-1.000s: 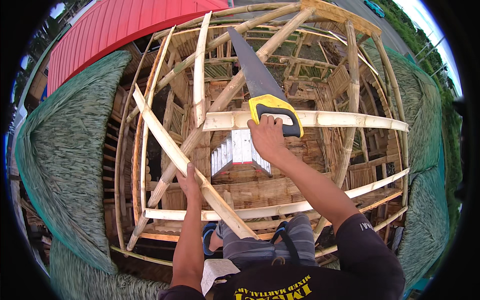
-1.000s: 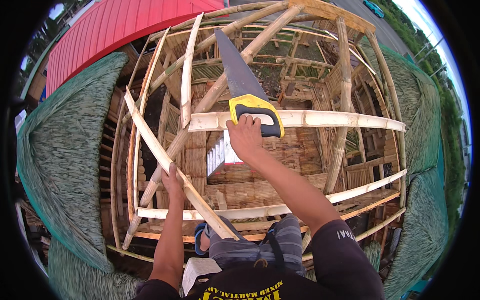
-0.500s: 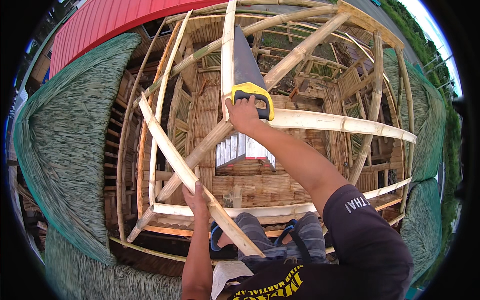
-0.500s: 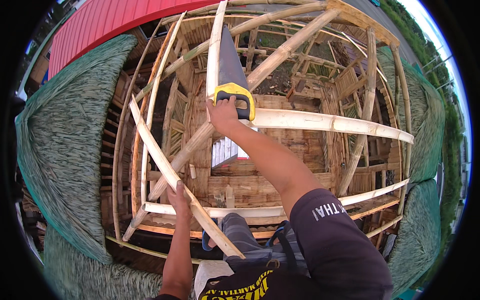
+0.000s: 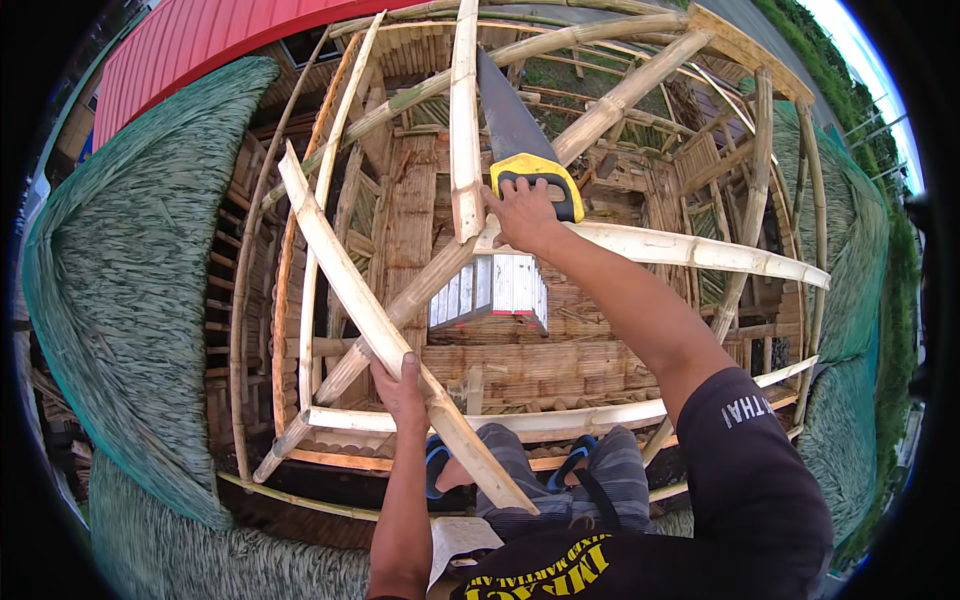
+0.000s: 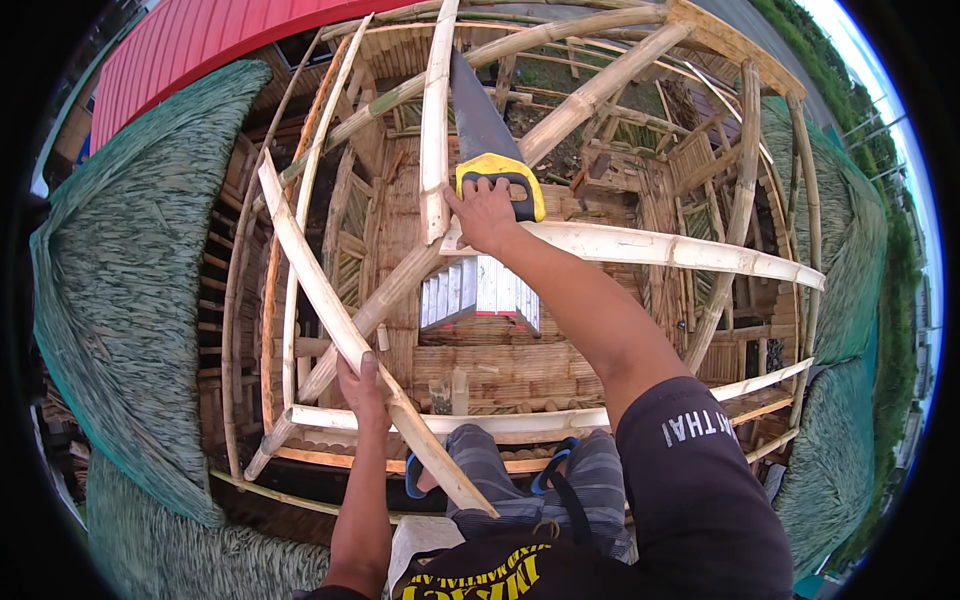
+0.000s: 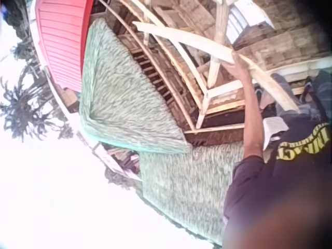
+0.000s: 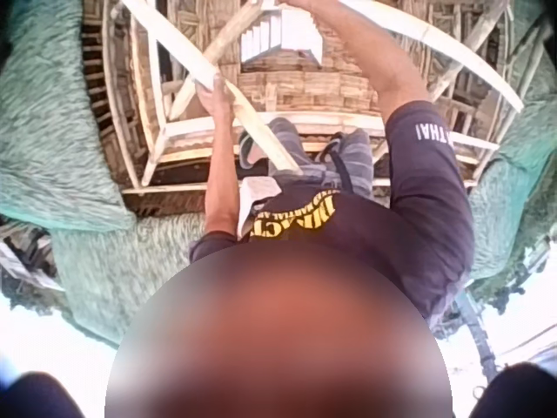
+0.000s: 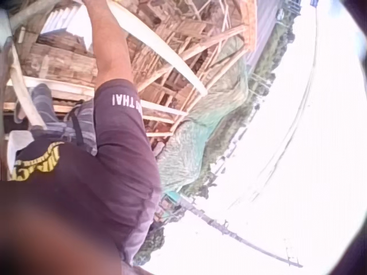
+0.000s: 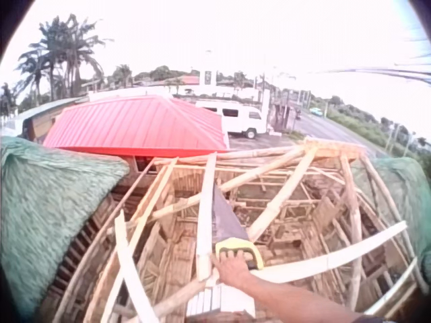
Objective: The person constructs a roof frame using bamboo and wood. They cut bamboo strips with a hand saw, position them on the frame, and secure them with a hammer and nails. The person also uses a machete to trim bamboo and adjusts the frame components throughout the process.
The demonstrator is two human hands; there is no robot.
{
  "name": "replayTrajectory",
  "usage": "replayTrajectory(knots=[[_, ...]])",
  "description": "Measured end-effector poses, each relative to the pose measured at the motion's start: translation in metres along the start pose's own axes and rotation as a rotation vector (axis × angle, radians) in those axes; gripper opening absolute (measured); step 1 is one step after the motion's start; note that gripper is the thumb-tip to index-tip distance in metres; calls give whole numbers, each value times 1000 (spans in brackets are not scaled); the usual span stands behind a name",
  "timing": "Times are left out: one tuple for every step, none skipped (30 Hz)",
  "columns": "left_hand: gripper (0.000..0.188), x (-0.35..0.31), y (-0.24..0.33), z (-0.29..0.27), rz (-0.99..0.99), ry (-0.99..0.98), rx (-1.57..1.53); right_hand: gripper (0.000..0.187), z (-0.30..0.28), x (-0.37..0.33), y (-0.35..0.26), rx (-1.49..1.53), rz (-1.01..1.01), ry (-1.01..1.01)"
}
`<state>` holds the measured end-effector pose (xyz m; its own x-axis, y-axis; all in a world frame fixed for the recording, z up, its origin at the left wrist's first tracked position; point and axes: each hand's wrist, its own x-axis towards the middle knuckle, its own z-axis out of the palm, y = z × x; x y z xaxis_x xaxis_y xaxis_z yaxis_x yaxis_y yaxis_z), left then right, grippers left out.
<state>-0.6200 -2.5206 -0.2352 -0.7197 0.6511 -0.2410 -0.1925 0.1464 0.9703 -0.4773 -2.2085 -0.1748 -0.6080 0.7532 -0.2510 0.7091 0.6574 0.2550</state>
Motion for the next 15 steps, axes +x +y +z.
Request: replayTrajectory(knots=[[76, -1, 0, 2, -14, -4, 4, 97, 0, 9, -3, 18, 2, 15], [77, -1, 0, 5, -27, -30, 4, 99, 1, 15, -3, 25, 0, 44], [78, -2, 1, 7, -38, -28, 5, 101, 0, 21, -4, 31, 10, 16], [79, -2, 3, 8, -44, -49, 6, 103, -2, 25, -3, 69, -18, 57], [80, -3, 4, 8, -30, -64, -10, 112, -3, 28, -2, 82, -34, 40], [80, -4, 6, 7, -58, -73, 12, 113, -5, 28, 1, 99, -23, -24], [79, -6, 8, 6, -53, -81, 8, 114, -7, 26, 6, 140, -40, -30], [79, -7, 10, 4, -47, -81, -9, 114, -9, 23, 10, 172, -53, -53], [78, -9, 11, 1, -47, -83, 11, 113, -9, 18, 16, 195, -81, -54], [78, -12, 11, -2, -46, -73, 16, 111, -10, 13, 20, 209, -109, -70], [77, -14, 12, -5, -43, -83, 19, 110, -9, 10, 23, 180, -97, -56], [76, -16, 12, -7, -70, -77, 39, 103, -9, 7, 26, 213, -127, -57], [76, -19, 13, -8, -89, -90, 53, 97, -8, 7, 27, 199, -118, -21], [75, -21, 13, -8, -111, -84, 67, 91, -7, 8, 28, 188, -104, -57], [75, -22, 14, -8, -92, -100, 58, 75, -6, 11, 28, 256, -100, -3]])
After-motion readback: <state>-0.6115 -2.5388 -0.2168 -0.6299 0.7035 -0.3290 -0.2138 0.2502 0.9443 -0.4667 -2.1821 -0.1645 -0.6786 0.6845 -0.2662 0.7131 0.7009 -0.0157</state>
